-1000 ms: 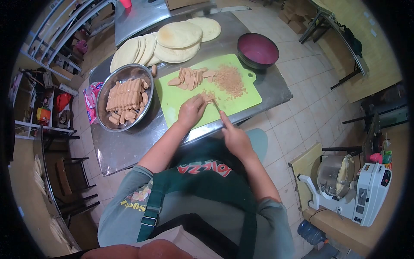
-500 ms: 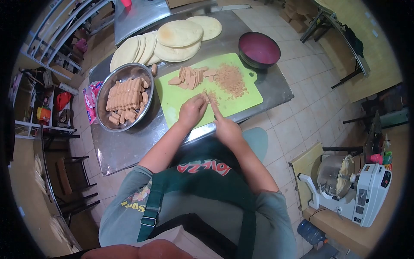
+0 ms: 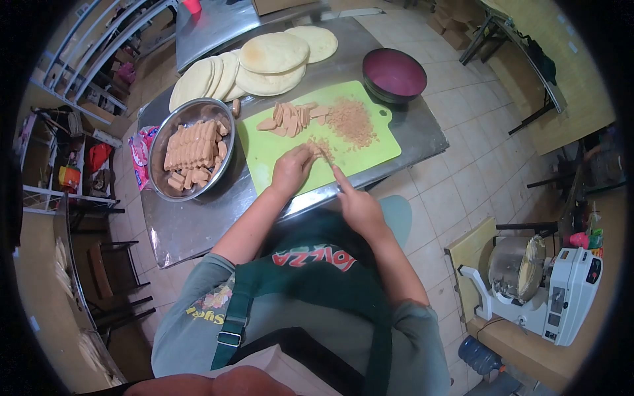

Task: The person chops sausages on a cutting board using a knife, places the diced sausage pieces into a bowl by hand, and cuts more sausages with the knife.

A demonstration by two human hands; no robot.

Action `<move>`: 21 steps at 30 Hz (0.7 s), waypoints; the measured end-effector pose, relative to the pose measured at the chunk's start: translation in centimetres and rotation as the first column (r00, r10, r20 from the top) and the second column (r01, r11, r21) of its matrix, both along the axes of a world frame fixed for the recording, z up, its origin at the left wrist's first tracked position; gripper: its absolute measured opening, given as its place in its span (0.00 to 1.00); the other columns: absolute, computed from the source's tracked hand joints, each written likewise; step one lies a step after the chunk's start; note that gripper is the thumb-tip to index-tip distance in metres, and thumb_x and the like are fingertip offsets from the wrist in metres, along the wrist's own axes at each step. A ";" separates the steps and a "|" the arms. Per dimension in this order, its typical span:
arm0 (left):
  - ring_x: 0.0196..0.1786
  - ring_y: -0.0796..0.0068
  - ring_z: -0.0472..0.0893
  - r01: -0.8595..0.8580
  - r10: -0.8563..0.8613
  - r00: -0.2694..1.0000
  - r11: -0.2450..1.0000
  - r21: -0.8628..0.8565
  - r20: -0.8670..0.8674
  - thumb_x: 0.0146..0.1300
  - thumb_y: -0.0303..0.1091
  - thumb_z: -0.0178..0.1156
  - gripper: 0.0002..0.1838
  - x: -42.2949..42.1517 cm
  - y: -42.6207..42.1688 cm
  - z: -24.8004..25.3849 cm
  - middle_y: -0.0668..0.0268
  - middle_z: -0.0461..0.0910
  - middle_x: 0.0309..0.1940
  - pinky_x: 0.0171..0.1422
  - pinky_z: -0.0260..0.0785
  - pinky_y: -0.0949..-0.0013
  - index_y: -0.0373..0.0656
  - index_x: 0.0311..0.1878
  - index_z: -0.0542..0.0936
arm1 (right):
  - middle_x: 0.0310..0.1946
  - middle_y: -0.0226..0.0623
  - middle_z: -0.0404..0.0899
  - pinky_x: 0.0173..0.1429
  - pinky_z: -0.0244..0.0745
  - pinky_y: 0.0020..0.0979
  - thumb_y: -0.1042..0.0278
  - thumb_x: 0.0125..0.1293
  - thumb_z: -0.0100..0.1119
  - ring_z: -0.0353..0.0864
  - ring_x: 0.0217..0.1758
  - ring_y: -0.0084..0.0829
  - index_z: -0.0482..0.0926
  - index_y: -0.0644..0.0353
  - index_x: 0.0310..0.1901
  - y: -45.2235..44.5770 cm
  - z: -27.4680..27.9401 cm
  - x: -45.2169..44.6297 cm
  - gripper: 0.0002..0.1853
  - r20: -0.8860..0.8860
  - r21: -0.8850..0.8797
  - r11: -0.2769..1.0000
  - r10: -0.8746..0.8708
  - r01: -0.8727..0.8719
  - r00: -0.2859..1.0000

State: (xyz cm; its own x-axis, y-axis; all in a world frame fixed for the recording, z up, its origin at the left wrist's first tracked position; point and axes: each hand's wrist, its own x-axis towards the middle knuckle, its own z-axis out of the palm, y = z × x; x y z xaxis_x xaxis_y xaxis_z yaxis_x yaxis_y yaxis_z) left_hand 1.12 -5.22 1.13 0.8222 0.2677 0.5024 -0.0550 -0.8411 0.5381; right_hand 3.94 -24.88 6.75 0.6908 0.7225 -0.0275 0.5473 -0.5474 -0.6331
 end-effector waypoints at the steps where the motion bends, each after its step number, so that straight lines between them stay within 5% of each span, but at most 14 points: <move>1: 0.33 0.57 0.79 -0.001 0.001 1.000 1.000 0.001 0.001 0.53 0.29 0.62 0.05 0.0 0.0 -0.1 0.58 0.79 0.33 0.36 0.73 0.62 0.38 0.30 0.79 | 0.26 0.55 0.77 0.38 0.69 0.49 0.68 0.64 0.47 0.77 0.32 0.54 0.53 0.39 0.68 0.7 0.5 0.2 0.31 -0.024 -0.084 0.996 -0.004 0.002 1.000; 5: 0.33 0.56 0.79 0.007 -0.007 1.000 1.000 0.000 0.030 0.53 0.30 0.62 0.06 0.0 0.2 -0.1 0.58 0.79 0.33 0.36 0.73 0.61 0.38 0.29 0.78 | 0.29 0.57 0.77 0.41 0.69 0.49 0.67 0.64 0.47 0.77 0.34 0.55 0.53 0.37 0.68 2.3 0.8 1.0 0.31 -0.012 -0.246 0.969 0.016 -0.018 1.000; 21: 0.33 0.58 0.79 0.003 -0.004 0.999 1.000 0.016 0.034 0.54 0.30 0.60 0.05 0.0 0.1 -0.2 0.59 0.78 0.33 0.36 0.73 0.62 0.39 0.29 0.78 | 0.28 0.57 0.77 0.40 0.69 0.49 0.68 0.64 0.46 0.77 0.33 0.54 0.50 0.41 0.69 2.7 0.4 1.1 0.32 -0.042 -0.332 0.939 0.079 -0.088 0.996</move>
State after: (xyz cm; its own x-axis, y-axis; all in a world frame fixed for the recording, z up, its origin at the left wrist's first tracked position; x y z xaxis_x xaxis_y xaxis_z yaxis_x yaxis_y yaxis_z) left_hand 1.12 -5.07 0.97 0.8053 0.2568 0.5344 -0.0762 -0.8491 0.5227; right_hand 5.04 -22.21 7.11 0.6237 0.7240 -0.2947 0.5855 -0.6825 -0.4374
